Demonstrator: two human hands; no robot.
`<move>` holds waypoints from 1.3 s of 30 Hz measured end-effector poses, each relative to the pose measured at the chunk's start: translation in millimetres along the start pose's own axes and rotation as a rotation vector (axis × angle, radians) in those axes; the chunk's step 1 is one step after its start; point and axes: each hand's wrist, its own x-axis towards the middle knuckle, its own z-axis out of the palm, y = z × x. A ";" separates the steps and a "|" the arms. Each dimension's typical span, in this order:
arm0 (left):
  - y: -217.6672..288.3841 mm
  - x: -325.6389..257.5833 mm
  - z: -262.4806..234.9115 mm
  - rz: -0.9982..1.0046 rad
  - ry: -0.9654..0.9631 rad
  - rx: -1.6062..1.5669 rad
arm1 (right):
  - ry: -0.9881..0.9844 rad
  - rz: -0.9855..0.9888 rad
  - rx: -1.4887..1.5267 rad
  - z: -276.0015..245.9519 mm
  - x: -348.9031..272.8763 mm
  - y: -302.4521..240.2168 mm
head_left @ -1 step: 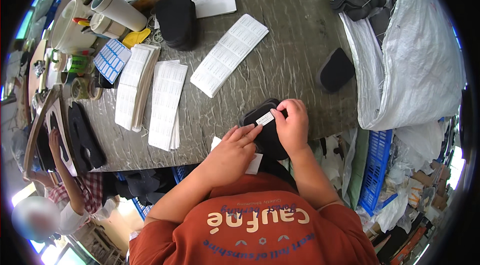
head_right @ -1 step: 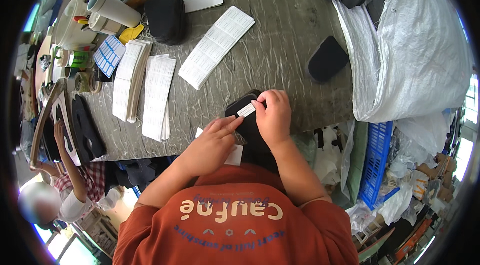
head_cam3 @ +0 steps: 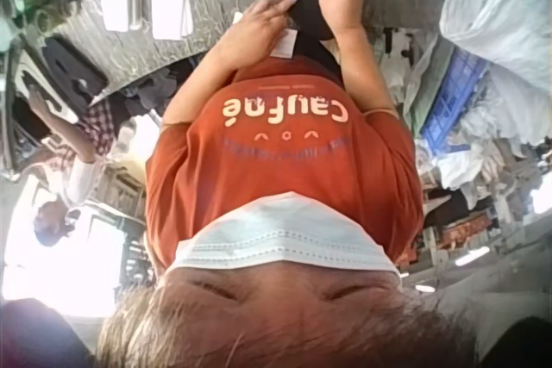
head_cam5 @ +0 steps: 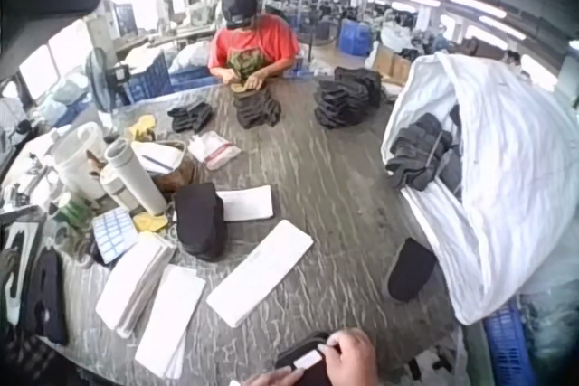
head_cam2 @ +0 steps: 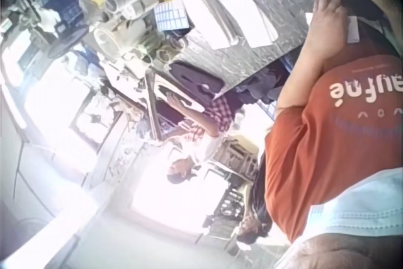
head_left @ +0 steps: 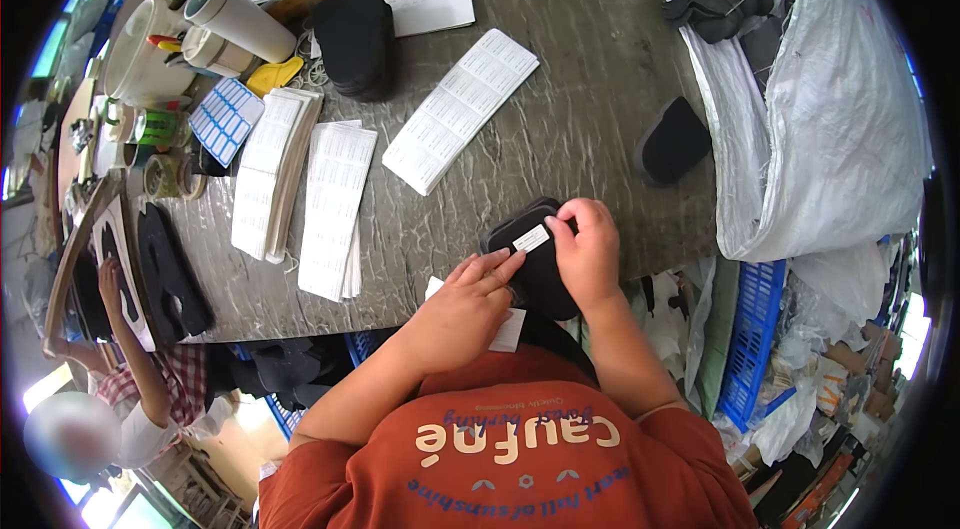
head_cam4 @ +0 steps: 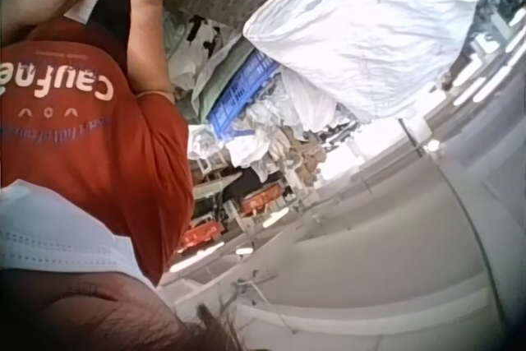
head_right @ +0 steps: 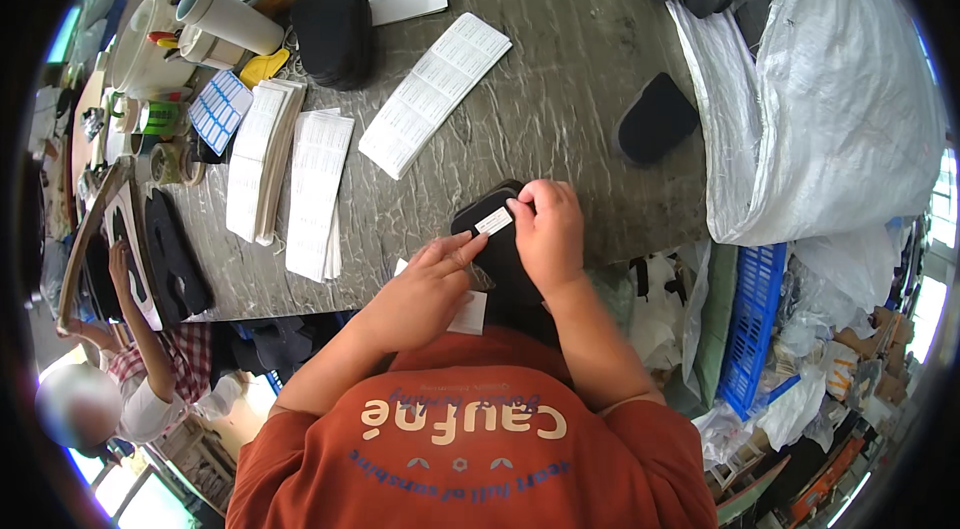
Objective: Applying small white adhesive labels to black shoe components.
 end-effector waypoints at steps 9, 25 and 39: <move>-9.9 -0.3 5.7 -0.020 0.011 0.027 | -0.122 0.237 0.252 -42.5 36.8 45.6; -5.3 4.7 -3.3 0.005 0.021 -0.002 | 0.001 -0.103 -0.476 -51.0 56.5 123.8; -12.5 5.7 -15.3 -0.411 0.250 -0.789 | -0.530 -0.003 0.543 -31.4 -26.9 -34.8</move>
